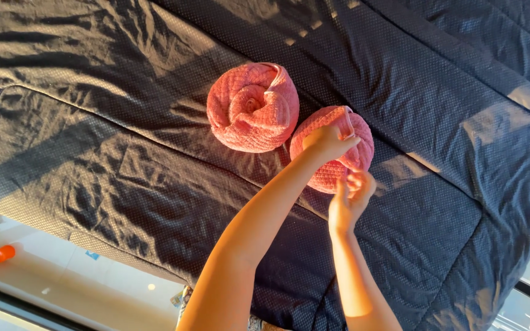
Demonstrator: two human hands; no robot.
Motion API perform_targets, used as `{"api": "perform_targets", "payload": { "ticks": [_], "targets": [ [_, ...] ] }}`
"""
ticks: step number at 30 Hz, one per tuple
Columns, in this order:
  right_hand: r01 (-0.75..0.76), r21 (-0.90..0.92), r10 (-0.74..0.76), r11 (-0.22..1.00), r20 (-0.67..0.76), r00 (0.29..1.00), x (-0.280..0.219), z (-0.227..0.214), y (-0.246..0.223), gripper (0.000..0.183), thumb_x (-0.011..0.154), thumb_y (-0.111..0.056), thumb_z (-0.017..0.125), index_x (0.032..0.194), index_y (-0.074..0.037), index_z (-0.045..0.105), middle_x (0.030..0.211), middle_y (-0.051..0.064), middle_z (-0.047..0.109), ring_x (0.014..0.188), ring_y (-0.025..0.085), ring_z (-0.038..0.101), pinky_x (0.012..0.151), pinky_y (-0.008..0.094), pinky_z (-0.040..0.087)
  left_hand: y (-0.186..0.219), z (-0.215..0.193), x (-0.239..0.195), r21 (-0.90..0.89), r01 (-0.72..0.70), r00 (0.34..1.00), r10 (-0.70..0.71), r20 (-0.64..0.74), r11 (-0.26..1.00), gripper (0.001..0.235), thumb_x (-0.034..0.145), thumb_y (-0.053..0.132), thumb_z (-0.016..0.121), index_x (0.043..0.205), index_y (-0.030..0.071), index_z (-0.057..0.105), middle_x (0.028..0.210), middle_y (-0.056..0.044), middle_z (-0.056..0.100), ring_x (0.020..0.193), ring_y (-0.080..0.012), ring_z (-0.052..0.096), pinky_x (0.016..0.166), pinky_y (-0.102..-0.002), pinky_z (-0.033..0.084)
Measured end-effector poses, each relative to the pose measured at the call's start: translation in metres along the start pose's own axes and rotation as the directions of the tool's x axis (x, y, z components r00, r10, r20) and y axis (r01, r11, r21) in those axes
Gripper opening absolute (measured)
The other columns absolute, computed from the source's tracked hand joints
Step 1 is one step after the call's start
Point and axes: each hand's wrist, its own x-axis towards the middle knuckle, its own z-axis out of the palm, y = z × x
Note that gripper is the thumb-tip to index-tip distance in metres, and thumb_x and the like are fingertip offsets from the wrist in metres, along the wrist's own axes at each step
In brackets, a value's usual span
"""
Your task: Folding a pink towel into a decorative shape on a bed.
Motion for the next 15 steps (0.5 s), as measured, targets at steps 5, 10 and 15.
{"api": "perform_targets", "payload": {
  "ticks": [5, 10, 15],
  "targets": [
    [-0.652, 0.755, 0.763, -0.070, 0.462, 0.452, 0.012, 0.001, 0.017, 0.041, 0.097, -0.040, 0.072, 0.115, -0.007, 0.056, 0.101, 0.008, 0.059, 0.088, 0.022, 0.061, 0.077, 0.036, 0.055, -0.036, 0.050, 0.055, -0.054, -0.231, 0.931, 0.204, -0.303, 0.971, 0.054, 0.069, 0.056, 0.076, 0.098, 0.010, 0.073, 0.073, -0.006, 0.071, 0.070, -0.0263, 0.071, 0.058, -0.042, 0.053],
    [-0.582, 0.656, 0.675, -0.480, 0.700, 0.232, 0.028, 0.004, 0.059, 0.051, 0.095, -0.047, 0.070, 0.110, 0.001, 0.060, 0.100, 0.012, 0.066, 0.087, 0.024, 0.065, 0.076, 0.036, 0.056, -0.070, 0.079, 0.091, -0.316, -0.123, 0.984, 0.157, 0.083, 0.941, 0.043, 0.087, 0.046, 0.078, 0.081, 0.004, 0.072, 0.063, -0.004, 0.060, 0.058, -0.0178, 0.058, 0.060, -0.037, 0.052],
    [-0.595, 0.562, 0.442, -0.575, 0.825, 0.352, 0.025, 0.004, 0.069, 0.020, 0.102, -0.014, 0.068, 0.118, -0.002, 0.067, 0.103, 0.008, 0.072, 0.084, 0.016, 0.064, 0.071, 0.027, 0.053, -0.063, 0.051, 0.075, -0.457, -0.031, 0.984, 0.109, 0.144, 0.889, 0.034, 0.089, 0.039, 0.077, 0.078, 0.006, 0.075, 0.062, 0.001, 0.062, 0.059, -0.0088, 0.057, 0.061, -0.029, 0.049]
  ]
}}
